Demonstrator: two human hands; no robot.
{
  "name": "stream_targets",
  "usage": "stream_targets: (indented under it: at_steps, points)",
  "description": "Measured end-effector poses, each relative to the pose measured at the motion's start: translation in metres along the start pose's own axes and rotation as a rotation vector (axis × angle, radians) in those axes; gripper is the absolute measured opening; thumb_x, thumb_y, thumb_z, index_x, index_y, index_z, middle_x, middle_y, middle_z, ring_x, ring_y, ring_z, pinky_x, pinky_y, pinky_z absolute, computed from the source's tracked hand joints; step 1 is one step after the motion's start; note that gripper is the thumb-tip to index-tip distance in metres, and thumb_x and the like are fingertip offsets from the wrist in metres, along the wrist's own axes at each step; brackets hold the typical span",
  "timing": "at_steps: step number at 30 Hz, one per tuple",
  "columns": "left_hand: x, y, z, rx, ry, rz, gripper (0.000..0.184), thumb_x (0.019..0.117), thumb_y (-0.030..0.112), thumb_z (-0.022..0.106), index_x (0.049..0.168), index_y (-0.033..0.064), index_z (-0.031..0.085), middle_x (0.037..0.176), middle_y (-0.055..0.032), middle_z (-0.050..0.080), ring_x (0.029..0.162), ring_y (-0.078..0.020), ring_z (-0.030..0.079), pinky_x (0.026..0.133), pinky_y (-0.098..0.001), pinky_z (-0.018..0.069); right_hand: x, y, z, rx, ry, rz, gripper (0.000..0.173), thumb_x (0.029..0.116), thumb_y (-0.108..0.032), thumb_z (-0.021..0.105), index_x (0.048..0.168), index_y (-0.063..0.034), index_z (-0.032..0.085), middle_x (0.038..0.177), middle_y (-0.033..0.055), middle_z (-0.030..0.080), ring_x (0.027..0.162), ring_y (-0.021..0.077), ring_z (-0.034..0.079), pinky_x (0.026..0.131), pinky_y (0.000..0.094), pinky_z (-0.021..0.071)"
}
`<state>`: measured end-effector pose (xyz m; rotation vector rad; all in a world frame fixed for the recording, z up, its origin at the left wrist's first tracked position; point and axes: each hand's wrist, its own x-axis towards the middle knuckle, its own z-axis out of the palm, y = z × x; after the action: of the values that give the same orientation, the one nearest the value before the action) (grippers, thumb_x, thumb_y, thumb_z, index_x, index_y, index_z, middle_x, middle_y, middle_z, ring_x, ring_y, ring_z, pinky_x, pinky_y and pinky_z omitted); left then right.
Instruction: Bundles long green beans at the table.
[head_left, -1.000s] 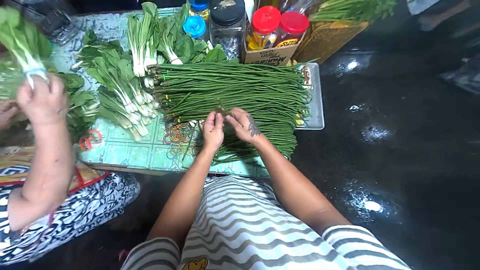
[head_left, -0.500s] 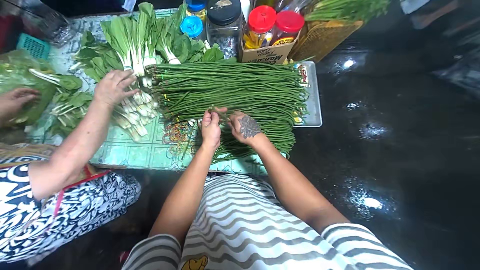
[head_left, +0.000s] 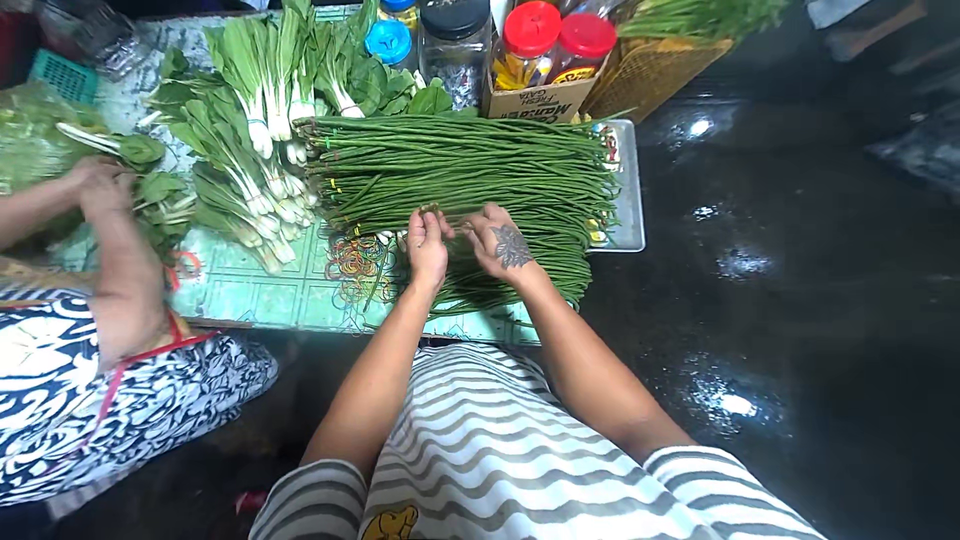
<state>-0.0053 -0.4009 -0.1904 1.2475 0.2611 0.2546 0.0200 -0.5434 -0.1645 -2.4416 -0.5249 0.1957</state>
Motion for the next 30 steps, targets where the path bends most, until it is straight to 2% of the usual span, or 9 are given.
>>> stream_targets:
  at_steps: [3,6,10,12,16,19,23,26,30]
  points:
    - [-0.002,-0.004,0.001,0.072,-0.028,-0.038,0.026,0.112,0.02,0.031,0.116,0.0078,0.053,0.083,-0.0001,0.054,0.074,-0.0116,0.056,0.073,-0.032,0.0524,-0.001,-0.003,-0.005,0.39,0.067,-0.006,0.038,0.1085,-0.029,0.038,0.126,-0.0077,0.065,0.116,0.0109,0.069,0.11,0.0223,0.066,0.096,0.0462,0.0541]
    - [-0.005,-0.003,0.003,0.138,-0.074,-0.027,0.032,0.1124,0.025,0.028,0.119,0.0085,0.054,0.083,0.0023,0.052,0.074,-0.009,0.054,0.073,-0.0296,0.0508,0.004,-0.016,-0.011,0.677,0.122,-0.082,0.04,0.1061,-0.033,0.032,0.122,-0.0032,0.053,0.094,0.0073,0.058,0.077,0.0144,0.058,0.068,0.0353,0.0505]
    - [0.0,0.006,0.008,0.069,-0.081,0.044,0.039,0.1132,0.024,0.026,0.14,0.0015,0.043,0.12,-0.0098,0.062,0.111,-0.016,0.062,0.101,-0.0378,0.0522,0.016,-0.043,-0.034,0.567,0.255,-0.191,0.037,0.0976,-0.011,0.039,0.112,-0.0063,0.072,0.109,0.0108,0.058,0.102,0.0189,0.056,0.086,0.0324,0.0507]
    - [-0.004,0.015,0.011,0.045,-0.087,0.059,0.045,0.1133,0.032,0.024,0.149,0.0071,0.038,0.128,-0.0092,0.059,0.118,-0.0163,0.059,0.105,-0.0396,0.0497,0.02,-0.049,-0.033,0.409,0.297,-0.175,0.035,0.0938,-0.005,0.049,0.118,-0.0089,0.075,0.105,0.0127,0.056,0.097,0.0211,0.057,0.084,0.0346,0.053]
    - [-0.016,0.026,0.009,0.15,-0.142,0.068,0.057,0.1096,0.054,0.026,0.156,0.0206,0.033,0.14,-0.0022,0.054,0.123,-0.0101,0.056,0.105,-0.0373,0.0488,0.006,-0.057,-0.019,0.258,0.19,-0.067,0.057,0.0972,-0.01,0.056,0.153,-0.0055,0.045,0.122,0.0199,0.051,0.099,0.0282,0.061,0.079,0.0424,0.0579]
    - [-0.016,0.027,0.002,0.233,-0.219,0.07,0.062,0.1095,0.049,0.036,0.162,0.0185,0.023,0.159,-0.0054,0.041,0.139,-0.0141,0.047,0.115,-0.0427,0.0419,0.008,-0.055,-0.014,0.25,0.018,-0.054,0.072,0.0966,-0.019,0.058,0.161,-0.0037,0.028,0.13,0.0222,0.046,0.108,0.0303,0.058,0.083,0.0441,0.0571]
    - [-0.013,0.024,-0.004,0.332,-0.211,0.062,0.05,0.1109,0.047,0.033,0.153,0.0204,0.037,0.145,-0.0042,0.054,0.124,-0.0131,0.058,0.104,-0.0409,0.0514,0.013,-0.046,-0.012,0.278,-0.132,-0.024,0.088,0.0908,-0.015,0.063,0.164,-0.0033,0.016,0.14,0.0268,0.041,0.115,0.0334,0.058,0.088,0.0483,0.0575]
    - [-0.006,0.023,0.003,0.257,-0.125,-0.017,0.039,0.1122,0.039,0.032,0.136,0.0149,0.051,0.118,-0.0037,0.063,0.103,-0.011,0.064,0.09,-0.0362,0.0558,0.004,-0.04,-0.012,0.36,-0.105,-0.058,0.099,0.0813,-0.002,0.063,0.166,-0.0113,0.012,0.141,0.0234,0.041,0.114,0.0303,0.058,0.085,0.0461,0.0578]
    - [0.02,0.033,0.005,-0.016,-0.096,-0.064,0.028,0.1121,0.02,0.027,0.118,0.0083,0.051,0.106,-0.0038,0.062,0.102,-0.0157,0.061,0.092,-0.0379,0.0523,0.002,-0.012,0.002,0.264,-0.005,-0.029,0.114,0.0726,-0.031,0.086,0.165,-0.0164,0.02,0.151,0.0198,0.043,0.131,0.0347,0.052,0.102,0.0567,0.0506]
